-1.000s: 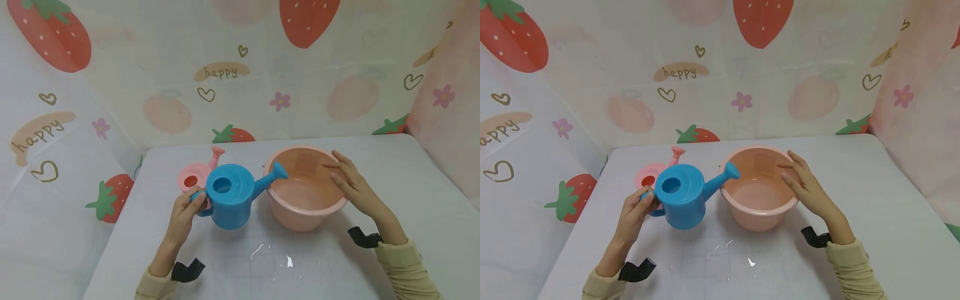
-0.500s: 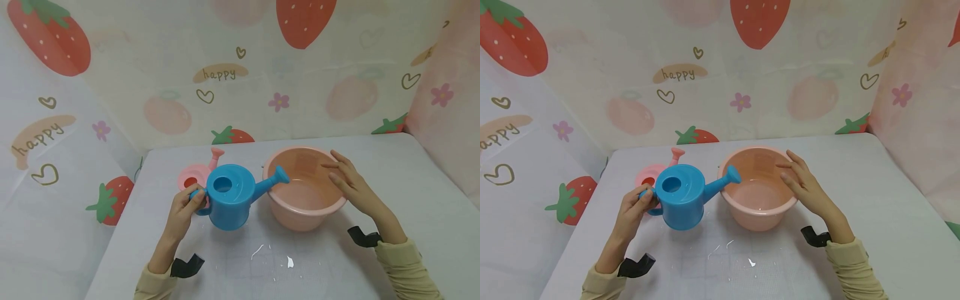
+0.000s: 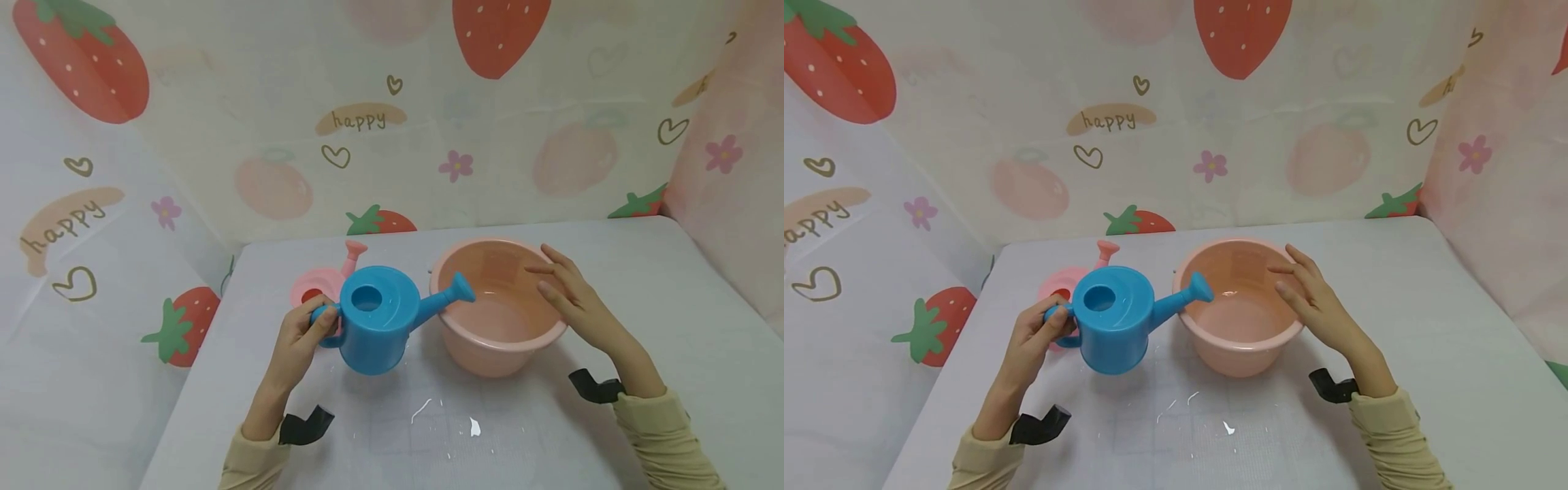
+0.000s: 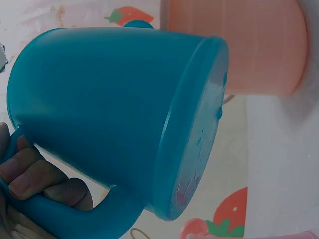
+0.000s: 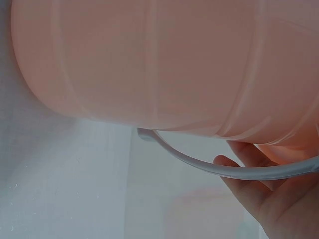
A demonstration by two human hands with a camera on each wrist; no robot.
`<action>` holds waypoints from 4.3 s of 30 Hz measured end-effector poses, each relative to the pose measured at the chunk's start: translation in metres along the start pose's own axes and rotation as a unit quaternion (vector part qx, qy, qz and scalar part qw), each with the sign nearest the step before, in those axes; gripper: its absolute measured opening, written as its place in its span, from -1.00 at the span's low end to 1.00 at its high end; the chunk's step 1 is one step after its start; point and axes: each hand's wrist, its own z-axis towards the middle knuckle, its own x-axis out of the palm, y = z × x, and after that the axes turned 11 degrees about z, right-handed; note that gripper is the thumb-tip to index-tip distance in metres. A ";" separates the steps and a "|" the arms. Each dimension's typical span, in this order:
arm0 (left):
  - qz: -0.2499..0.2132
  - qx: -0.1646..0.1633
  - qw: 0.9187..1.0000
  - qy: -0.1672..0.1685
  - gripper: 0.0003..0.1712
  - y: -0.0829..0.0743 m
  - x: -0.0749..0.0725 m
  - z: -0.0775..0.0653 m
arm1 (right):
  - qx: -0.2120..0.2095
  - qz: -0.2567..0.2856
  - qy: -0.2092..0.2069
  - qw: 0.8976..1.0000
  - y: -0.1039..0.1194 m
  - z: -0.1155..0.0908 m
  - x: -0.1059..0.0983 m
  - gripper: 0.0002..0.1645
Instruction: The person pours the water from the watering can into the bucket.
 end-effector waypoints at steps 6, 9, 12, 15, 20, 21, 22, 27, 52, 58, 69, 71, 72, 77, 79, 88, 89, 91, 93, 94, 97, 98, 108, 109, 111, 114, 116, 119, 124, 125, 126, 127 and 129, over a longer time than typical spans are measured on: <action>0.005 0.003 1.000 0.001 -0.79 0.000 0.000 0.003 | 0.007 -0.001 0.000 1.000 -0.001 -0.001 0.000 -0.59; 0.010 0.005 1.000 -0.005 -0.81 0.000 0.001 0.003 | 0.009 0.000 0.001 1.000 -0.001 -0.001 0.000 -0.60; 0.015 0.005 1.000 -0.015 -0.82 -0.001 0.002 0.003 | 0.009 0.001 0.001 1.000 0.000 -0.001 0.001 -0.59; 0.021 0.000 1.000 -0.022 -0.82 -0.002 0.002 0.003 | 0.008 0.000 0.001 1.000 -0.001 -0.001 0.001 -0.59; 0.036 -0.012 0.999 -0.031 -0.84 -0.005 0.003 0.003 | 0.014 -0.003 0.001 1.000 -0.003 -0.001 0.001 -0.59; 0.040 -0.015 0.999 -0.033 -0.85 -0.006 0.003 0.003 | 0.014 -0.004 0.001 1.000 -0.003 -0.001 0.001 -0.59; 0.045 -0.018 0.998 -0.035 -0.85 -0.008 0.003 0.004 | 0.014 -0.004 0.001 1.000 -0.003 -0.001 0.001 -0.58; 0.062 -0.022 0.997 -0.045 -0.86 -0.012 0.003 0.007 | 0.011 -0.003 0.004 1.000 -0.001 -0.001 0.001 -0.57; 0.096 -0.044 0.994 -0.035 -0.83 -0.054 -0.003 0.025 | 0.016 -0.005 -0.001 1.000 -0.002 0.000 0.001 -0.59; 0.101 -0.045 0.994 -0.027 -0.83 -0.062 -0.003 0.027 | 0.021 0.000 -0.002 1.000 -0.002 -0.001 0.000 -0.59; 0.104 -0.054 0.993 -0.033 -0.83 -0.062 -0.003 0.026 | 0.025 -0.005 -0.002 1.000 -0.002 0.000 0.001 -0.58; 0.107 -0.056 0.992 -0.035 -0.83 -0.062 -0.003 0.025 | 0.025 -0.005 0.000 1.000 -0.001 0.000 0.001 -0.58; 0.107 -0.056 0.992 -0.036 -0.83 -0.063 -0.003 0.025 | 0.025 -0.005 0.001 1.000 -0.001 0.001 0.002 -0.58; 0.110 -0.054 0.992 -0.043 -0.85 -0.046 -0.001 0.024 | 0.024 -0.005 0.000 1.000 -0.001 0.001 0.002 -0.58; 0.111 -0.052 0.991 -0.048 -0.87 -0.035 0.000 0.023 | 0.024 -0.005 -0.001 1.000 0.000 0.001 0.002 -0.57; 0.141 -0.010 0.988 -0.069 -0.92 -0.020 0.002 0.022 | 0.017 -0.006 0.001 1.000 0.000 0.001 0.002 -0.56; 0.143 -0.007 0.987 -0.069 -0.92 -0.020 0.002 0.022 | 0.017 -0.006 0.001 1.000 0.000 0.001 0.002 -0.56; 0.143 -0.005 0.987 -0.069 -0.92 -0.021 0.003 0.022 | 0.018 -0.008 0.001 1.000 0.001 0.001 0.002 -0.56; 0.144 -0.006 0.987 -0.068 -0.93 -0.022 0.003 0.022 | 0.019 -0.009 0.002 1.000 0.001 0.001 0.002 -0.55; 0.145 -0.009 0.987 -0.067 -0.93 -0.023 0.003 0.022 | 0.020 -0.009 0.002 1.000 0.001 0.001 0.002 -0.54; 0.149 -0.019 0.987 -0.064 -0.92 -0.023 0.003 0.022 | 0.022 -0.008 0.002 1.000 0.001 0.001 0.003 -0.54; 0.149 -0.022 0.986 -0.064 -0.92 -0.024 0.003 0.022 | 0.021 -0.008 0.002 1.000 0.001 0.001 0.003 -0.54; 0.160 -0.016 0.985 -0.064 -0.89 -0.024 0.003 0.020 | 0.018 -0.008 0.000 1.000 -0.002 0.000 0.003 -0.56; 0.161 -0.016 0.985 -0.064 -0.88 -0.024 0.003 0.020 | 0.017 -0.007 -0.001 1.000 -0.002 0.001 0.003 -0.56; 0.163 -0.017 0.984 -0.065 -0.87 -0.024 0.003 0.020 | 0.016 -0.008 0.000 1.000 -0.003 0.001 0.003 -0.56; 0.164 -0.017 0.984 -0.065 -0.84 -0.024 0.003 0.020 | 0.017 -0.009 0.000 1.000 -0.003 0.001 0.003 -0.57; 0.164 -0.016 0.984 -0.066 -0.83 -0.024 0.003 0.021 | 0.018 -0.010 0.000 1.000 -0.003 0.001 0.003 -0.57; 0.164 -0.011 0.984 -0.068 -0.82 -0.024 0.003 0.021 | 0.019 -0.011 0.000 1.000 -0.002 0.001 0.003 -0.57; 0.167 0.000 0.983 -0.072 -0.82 -0.024 0.004 0.020 | 0.020 -0.012 0.001 1.000 -0.001 0.001 0.003 -0.56; 0.168 0.002 0.983 -0.073 -0.81 -0.023 0.004 0.020 | 0.019 -0.012 0.002 1.000 -0.001 0.001 0.003 -0.56; 0.169 0.004 0.983 -0.074 -0.81 -0.023 0.004 0.020 | 0.018 -0.011 0.003 1.000 -0.001 0.001 0.003 -0.56; 0.170 0.005 0.983 -0.075 -0.81 -0.022 0.004 0.020 | 0.019 -0.011 0.004 1.000 -0.001 0.001 0.003 -0.56; 0.170 0.008 0.982 -0.079 -0.80 -0.021 0.004 0.020 | 0.018 -0.011 0.005 1.000 -0.001 0.001 0.003 -0.56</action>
